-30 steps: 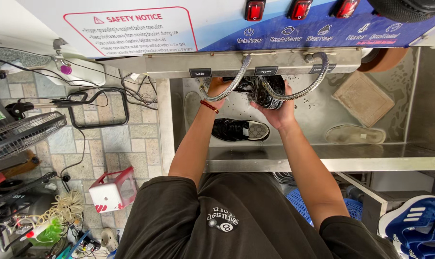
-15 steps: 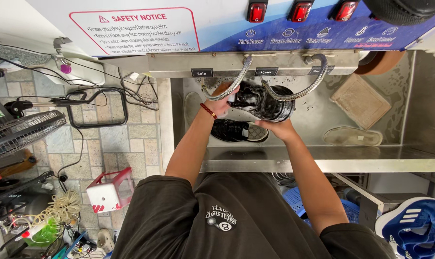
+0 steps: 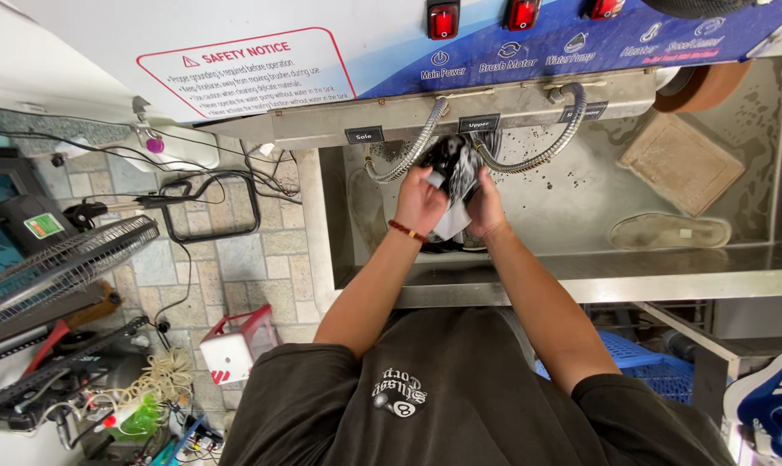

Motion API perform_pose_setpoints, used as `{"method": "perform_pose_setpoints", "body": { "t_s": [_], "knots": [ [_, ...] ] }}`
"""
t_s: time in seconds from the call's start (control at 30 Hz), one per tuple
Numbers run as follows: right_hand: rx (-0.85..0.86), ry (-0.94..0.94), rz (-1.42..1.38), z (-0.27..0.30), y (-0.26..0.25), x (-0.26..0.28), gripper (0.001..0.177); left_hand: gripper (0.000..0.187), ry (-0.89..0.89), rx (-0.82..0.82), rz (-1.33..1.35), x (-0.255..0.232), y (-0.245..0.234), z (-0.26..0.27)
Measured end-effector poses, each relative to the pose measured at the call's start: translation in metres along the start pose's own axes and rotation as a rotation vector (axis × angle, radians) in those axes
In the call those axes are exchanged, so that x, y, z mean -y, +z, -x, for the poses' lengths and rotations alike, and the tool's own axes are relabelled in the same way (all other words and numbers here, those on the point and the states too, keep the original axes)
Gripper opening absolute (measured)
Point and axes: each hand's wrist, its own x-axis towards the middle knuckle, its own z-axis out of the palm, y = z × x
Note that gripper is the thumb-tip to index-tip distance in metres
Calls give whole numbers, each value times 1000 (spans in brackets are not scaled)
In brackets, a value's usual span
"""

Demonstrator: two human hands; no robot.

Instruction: The person washes a pair of black and white shoes using a shoe washing machine and sink, applying a cleaning solution with a sponge, scrubbing different parts of the shoes, and rinsing them under a faucet.

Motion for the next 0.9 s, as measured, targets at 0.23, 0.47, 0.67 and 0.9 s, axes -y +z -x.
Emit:
{"method": "perform_pose_setpoints", "body": {
  "t_s": [0.23,0.47,0.67,0.9],
  "knots": [
    [8,128,25,-36,-34,-12,55,7,214,53,120,7,-11,-69],
    [-47,121,75,-42,-38,-18,49,24,265,122,283,12,-19,-83],
    [-50,113,-8,-69,-45,-8,49,31,334,161,372,10,-5,-96],
    [-79,116,-12,-66,-52,-6,46,60,339,247,424,10,35,-69]
  ]
}}
